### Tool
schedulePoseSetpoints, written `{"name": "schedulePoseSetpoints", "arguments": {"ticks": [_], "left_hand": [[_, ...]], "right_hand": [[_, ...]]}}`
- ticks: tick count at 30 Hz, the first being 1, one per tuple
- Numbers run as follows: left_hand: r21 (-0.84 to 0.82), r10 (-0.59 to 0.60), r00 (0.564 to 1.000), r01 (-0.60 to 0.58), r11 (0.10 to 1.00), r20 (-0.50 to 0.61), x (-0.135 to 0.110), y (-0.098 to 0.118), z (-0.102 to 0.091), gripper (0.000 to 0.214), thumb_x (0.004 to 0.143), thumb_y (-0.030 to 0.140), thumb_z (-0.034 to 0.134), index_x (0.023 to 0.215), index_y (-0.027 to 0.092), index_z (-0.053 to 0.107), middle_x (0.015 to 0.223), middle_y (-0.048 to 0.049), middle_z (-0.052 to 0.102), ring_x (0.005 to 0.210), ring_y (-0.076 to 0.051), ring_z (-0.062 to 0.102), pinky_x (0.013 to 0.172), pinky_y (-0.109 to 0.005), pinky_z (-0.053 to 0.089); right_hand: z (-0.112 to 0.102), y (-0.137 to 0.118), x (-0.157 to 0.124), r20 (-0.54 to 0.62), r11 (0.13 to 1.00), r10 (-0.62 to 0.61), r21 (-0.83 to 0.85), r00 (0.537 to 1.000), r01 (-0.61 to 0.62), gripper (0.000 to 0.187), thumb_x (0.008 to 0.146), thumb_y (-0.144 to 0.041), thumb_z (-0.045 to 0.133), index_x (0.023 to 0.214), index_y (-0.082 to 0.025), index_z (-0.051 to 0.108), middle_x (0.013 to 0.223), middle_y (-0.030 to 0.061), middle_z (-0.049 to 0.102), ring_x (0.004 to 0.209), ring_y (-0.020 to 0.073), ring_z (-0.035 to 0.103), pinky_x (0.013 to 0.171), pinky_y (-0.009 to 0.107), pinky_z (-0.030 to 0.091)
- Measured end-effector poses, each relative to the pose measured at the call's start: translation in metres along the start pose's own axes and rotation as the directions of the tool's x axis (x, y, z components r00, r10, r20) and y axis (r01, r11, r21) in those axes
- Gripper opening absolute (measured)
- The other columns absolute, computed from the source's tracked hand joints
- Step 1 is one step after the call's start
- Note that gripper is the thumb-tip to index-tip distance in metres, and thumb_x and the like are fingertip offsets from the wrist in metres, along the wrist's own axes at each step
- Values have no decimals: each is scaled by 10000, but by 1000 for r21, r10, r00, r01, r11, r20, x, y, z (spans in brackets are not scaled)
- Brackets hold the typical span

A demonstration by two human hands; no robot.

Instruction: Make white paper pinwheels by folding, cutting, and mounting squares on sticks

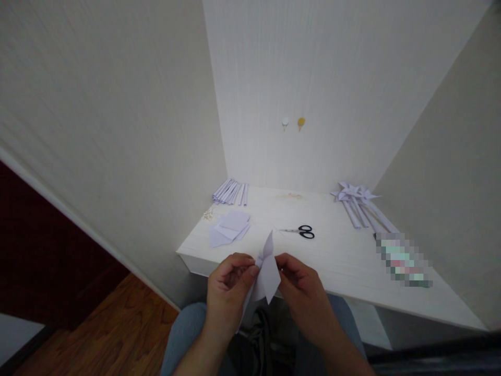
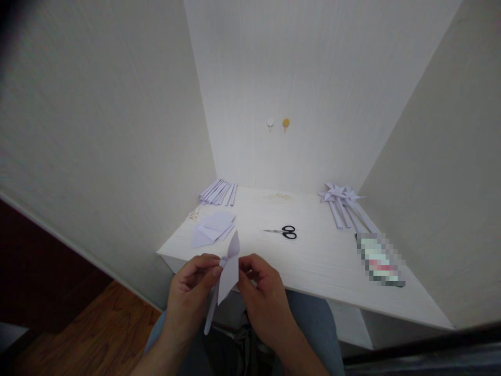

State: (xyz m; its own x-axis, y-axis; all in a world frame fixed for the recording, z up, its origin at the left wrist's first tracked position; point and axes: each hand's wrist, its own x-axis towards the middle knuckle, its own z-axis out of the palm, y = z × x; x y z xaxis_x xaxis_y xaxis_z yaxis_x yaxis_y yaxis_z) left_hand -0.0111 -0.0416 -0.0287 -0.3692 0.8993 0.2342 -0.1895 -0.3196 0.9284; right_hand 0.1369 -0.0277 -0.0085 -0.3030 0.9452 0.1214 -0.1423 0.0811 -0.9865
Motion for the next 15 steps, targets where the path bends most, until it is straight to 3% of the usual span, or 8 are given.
{"name": "schedulePoseSetpoints", "arguments": {"ticks": [11,15], "left_hand": [[14,45,999,-45,999,-2,2,-4,-1,156,682,285,862,736,177,762,797,-55,719,784,-185,657,741,-276,530],[0,15,1000,-15,1000,4,1,-4,0,153,695,295,856,735,183,759,792,-49,711,769,-180,651,715,-261,519]], "right_hand": [[2,0,4,30,990,43,130,999,-47,234,857,-421,712,881,-192,749,845,41,745,792,208,673,679,286,516],[0,2,5,20,996,44,71,999,-45,192,841,-381,724,887,-197,755,859,51,750,809,226,677,695,301,527]]}}
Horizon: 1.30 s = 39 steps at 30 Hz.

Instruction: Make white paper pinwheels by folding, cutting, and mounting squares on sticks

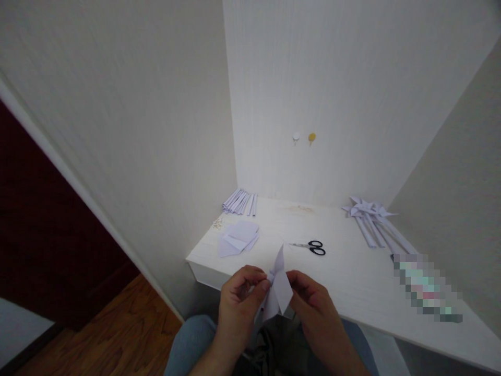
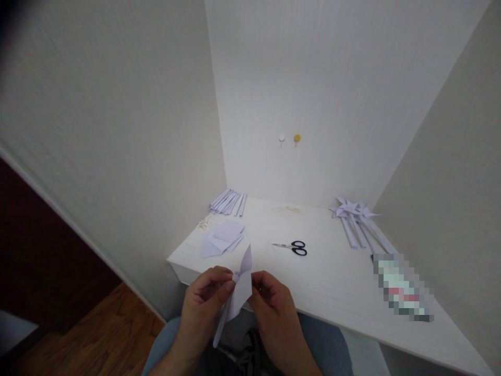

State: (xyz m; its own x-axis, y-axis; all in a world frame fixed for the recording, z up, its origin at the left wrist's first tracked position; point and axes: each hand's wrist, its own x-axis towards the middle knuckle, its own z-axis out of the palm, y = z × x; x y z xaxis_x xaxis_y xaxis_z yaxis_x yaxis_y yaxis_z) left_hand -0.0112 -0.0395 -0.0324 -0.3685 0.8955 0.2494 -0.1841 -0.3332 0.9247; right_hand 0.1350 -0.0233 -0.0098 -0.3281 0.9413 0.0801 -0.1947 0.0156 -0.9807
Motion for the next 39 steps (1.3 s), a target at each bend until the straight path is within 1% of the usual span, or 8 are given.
{"name": "schedulePoseSetpoints", "arguments": {"ticks": [6,10,13,19,24,32,36,39], "left_hand": [[-30,-9,1000,10,1000,20,1,4,1,175,704,324,852,716,181,752,741,-34,684,727,-168,625,677,-241,496],[-41,-14,999,16,999,40,2,7,-1,173,704,317,847,723,179,744,745,-31,674,726,-164,615,672,-236,488],[-16,-8,998,8,1000,61,1,7,-2,147,721,295,831,733,178,744,764,-34,672,751,-167,617,692,-238,489],[18,30,998,-31,999,59,-2,4,-5,109,743,275,807,755,183,748,798,-38,681,794,-177,623,734,-247,490],[54,14,999,-16,998,36,-3,2,-5,127,769,305,788,786,187,745,806,-37,690,793,-179,624,724,-247,490],[104,-15,1000,13,995,12,-6,9,-1,147,773,298,784,856,190,731,812,-37,694,788,-180,625,703,-250,493],[114,-35,998,28,993,56,-3,17,0,205,785,282,774,973,205,748,882,-50,722,846,-191,637,767,-272,496],[141,-58,992,42,989,111,1,23,-1,135,800,299,763,898,208,759,830,-36,710,815,-182,615,746,-270,479]], "right_hand": [[-3,12,-1,-18,990,-88,-112,996,85,181,862,-312,687,1006,-221,749,967,83,759,887,259,684,773,351,547],[1,4,-3,9,998,-51,-19,999,51,197,844,-356,720,971,-210,756,946,82,762,848,250,684,777,352,552],[5,-7,-5,21,997,17,77,1000,-19,251,802,-422,770,923,-202,772,860,70,763,758,229,675,711,324,549],[8,-14,-4,1,976,104,194,995,-102,380,664,-541,864,833,-207,798,763,54,751,707,209,659,682,296,534],[6,-10,0,46,986,76,145,996,-82,318,753,-491,819,869,-198,773,796,58,753,702,207,661,657,291,519],[4,-8,-2,1,1000,-24,-6,1000,24,221,819,-405,758,881,-195,733,806,53,727,724,202,626,644,278,502],[5,-10,-4,-15,998,-62,-19,998,62,201,855,-392,716,902,-197,724,832,57,723,735,200,625,634,270,500],[3,-8,-5,-1,996,-90,-28,996,90,160,879,-342,692,962,-208,719,900,55,724,782,197,623,692,279,507]]}}
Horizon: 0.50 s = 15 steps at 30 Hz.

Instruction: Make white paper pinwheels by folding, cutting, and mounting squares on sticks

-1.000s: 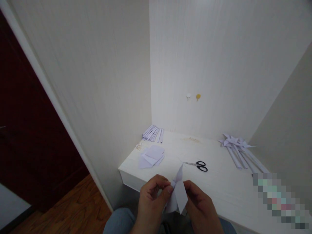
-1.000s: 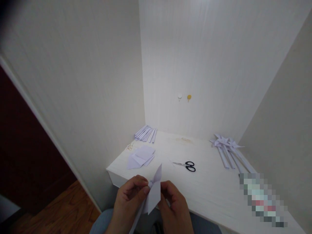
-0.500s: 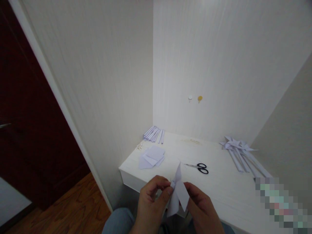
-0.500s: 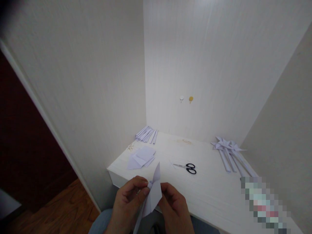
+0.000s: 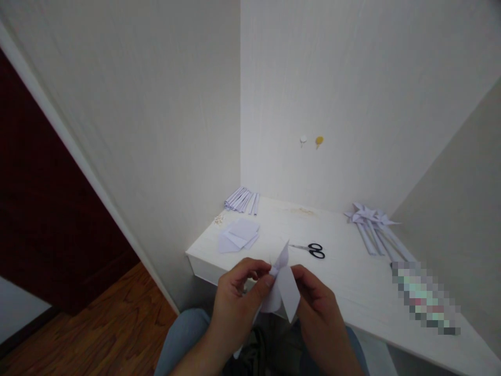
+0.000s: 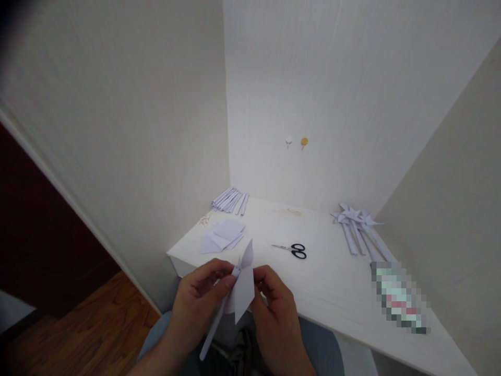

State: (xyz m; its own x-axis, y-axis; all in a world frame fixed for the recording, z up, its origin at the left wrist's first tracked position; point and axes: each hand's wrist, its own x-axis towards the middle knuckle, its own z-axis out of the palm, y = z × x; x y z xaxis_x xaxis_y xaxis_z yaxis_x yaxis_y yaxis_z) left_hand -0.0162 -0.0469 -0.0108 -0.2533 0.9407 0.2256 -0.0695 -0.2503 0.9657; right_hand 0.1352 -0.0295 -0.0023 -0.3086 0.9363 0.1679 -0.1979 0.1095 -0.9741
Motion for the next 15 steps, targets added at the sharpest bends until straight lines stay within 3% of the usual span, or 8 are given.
{"name": "schedulePoseSetpoints", "arguments": {"ticks": [7,15], "left_hand": [[17,54,996,-56,998,73,4,9,-3,50,821,259,747,844,219,768,805,-10,685,794,-166,596,719,-262,440],[-22,203,975,-201,979,90,5,2,-9,85,821,176,766,857,252,779,839,-6,676,831,-155,608,766,-259,452]], "right_hand": [[-2,3,-3,6,996,-37,-83,999,37,143,913,-299,656,1020,-228,719,916,32,708,791,172,586,709,264,481],[7,-7,0,55,960,96,259,994,-107,201,764,-388,814,802,-201,748,735,20,706,647,168,620,600,260,488]]}}
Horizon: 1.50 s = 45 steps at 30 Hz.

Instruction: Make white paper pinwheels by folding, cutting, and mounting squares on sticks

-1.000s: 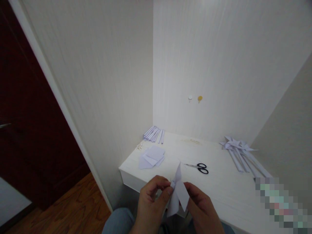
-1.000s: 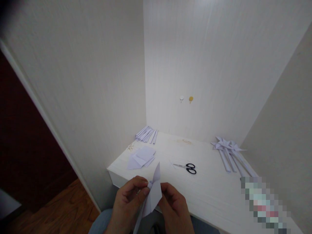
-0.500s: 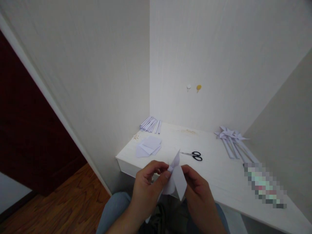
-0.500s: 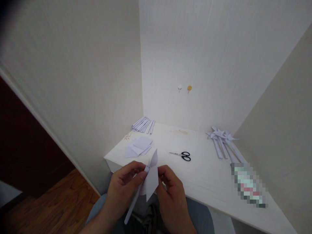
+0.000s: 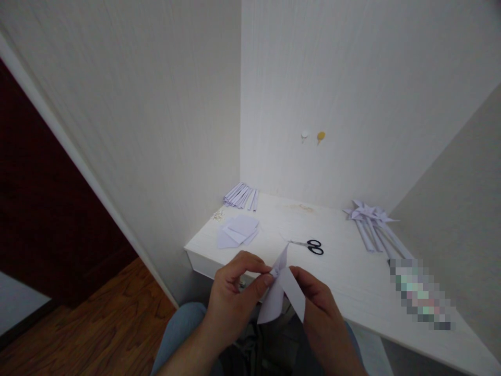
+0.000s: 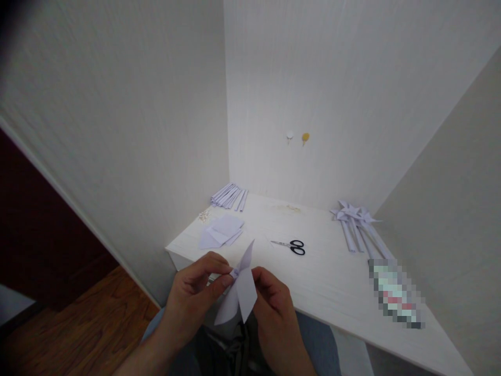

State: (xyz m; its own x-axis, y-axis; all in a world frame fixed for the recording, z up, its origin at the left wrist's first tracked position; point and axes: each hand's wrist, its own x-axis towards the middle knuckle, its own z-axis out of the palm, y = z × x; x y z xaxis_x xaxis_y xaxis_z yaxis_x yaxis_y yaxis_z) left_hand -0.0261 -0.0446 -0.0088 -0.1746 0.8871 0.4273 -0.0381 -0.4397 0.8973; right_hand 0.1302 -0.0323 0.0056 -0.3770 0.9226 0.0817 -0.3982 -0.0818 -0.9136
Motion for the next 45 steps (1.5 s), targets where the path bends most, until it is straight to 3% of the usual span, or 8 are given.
{"name": "schedulePoseSetpoints", "arguments": {"ticks": [5,13,19,23,29,38,45], "left_hand": [[-34,-21,1000,21,999,8,-2,0,-1,66,813,176,774,839,236,781,843,-14,672,834,-156,608,757,-254,454],[-98,-157,986,151,984,-58,-5,-7,1,63,816,218,760,780,190,717,759,6,636,738,-136,558,679,-233,432],[-26,-67,998,67,997,-18,-6,-2,-2,39,814,184,765,801,196,729,801,-6,648,777,-144,584,710,-244,449],[-8,-4,1000,4,1000,-5,-5,0,-4,40,817,175,767,823,204,739,826,-14,658,809,-153,601,749,-259,462],[-19,-45,998,44,999,-42,-5,0,-2,44,813,236,776,816,198,754,814,-29,670,794,-171,609,720,-268,470],[166,-141,988,150,975,-64,-8,4,-9,214,895,400,666,873,201,739,809,-33,688,782,-186,595,697,-264,441],[63,-266,961,262,963,70,-11,9,-8,266,865,455,686,884,190,707,747,-14,644,689,-158,569,591,-230,424]], "right_hand": [[0,3,0,-33,998,67,12,997,-67,246,724,-393,844,807,-188,736,730,23,710,632,170,626,575,258,490],[3,14,-3,-120,940,-116,-334,986,70,106,840,-280,709,906,-197,716,833,32,717,743,180,596,627,252,474],[-9,12,1,-14,992,53,-110,998,-55,160,841,-345,739,910,-201,738,785,14,711,666,156,586,630,252,472],[-6,4,1,38,993,92,-77,995,-89,197,799,-360,793,867,-185,734,738,9,700,651,141,567,604,234,451],[5,4,-4,-57,982,-39,-188,998,27,189,800,-337,784,890,-186,716,817,24,714,680,158,594,601,248,480],[3,8,-2,-45,998,-53,-34,998,52,173,792,-342,799,857,-212,704,765,2,697,645,153,599,578,246,468],[3,7,-6,-68,987,-124,-111,990,116,106,848,-305,740,863,-213,688,753,-10,659,635,133,521,582,233,440]]}}
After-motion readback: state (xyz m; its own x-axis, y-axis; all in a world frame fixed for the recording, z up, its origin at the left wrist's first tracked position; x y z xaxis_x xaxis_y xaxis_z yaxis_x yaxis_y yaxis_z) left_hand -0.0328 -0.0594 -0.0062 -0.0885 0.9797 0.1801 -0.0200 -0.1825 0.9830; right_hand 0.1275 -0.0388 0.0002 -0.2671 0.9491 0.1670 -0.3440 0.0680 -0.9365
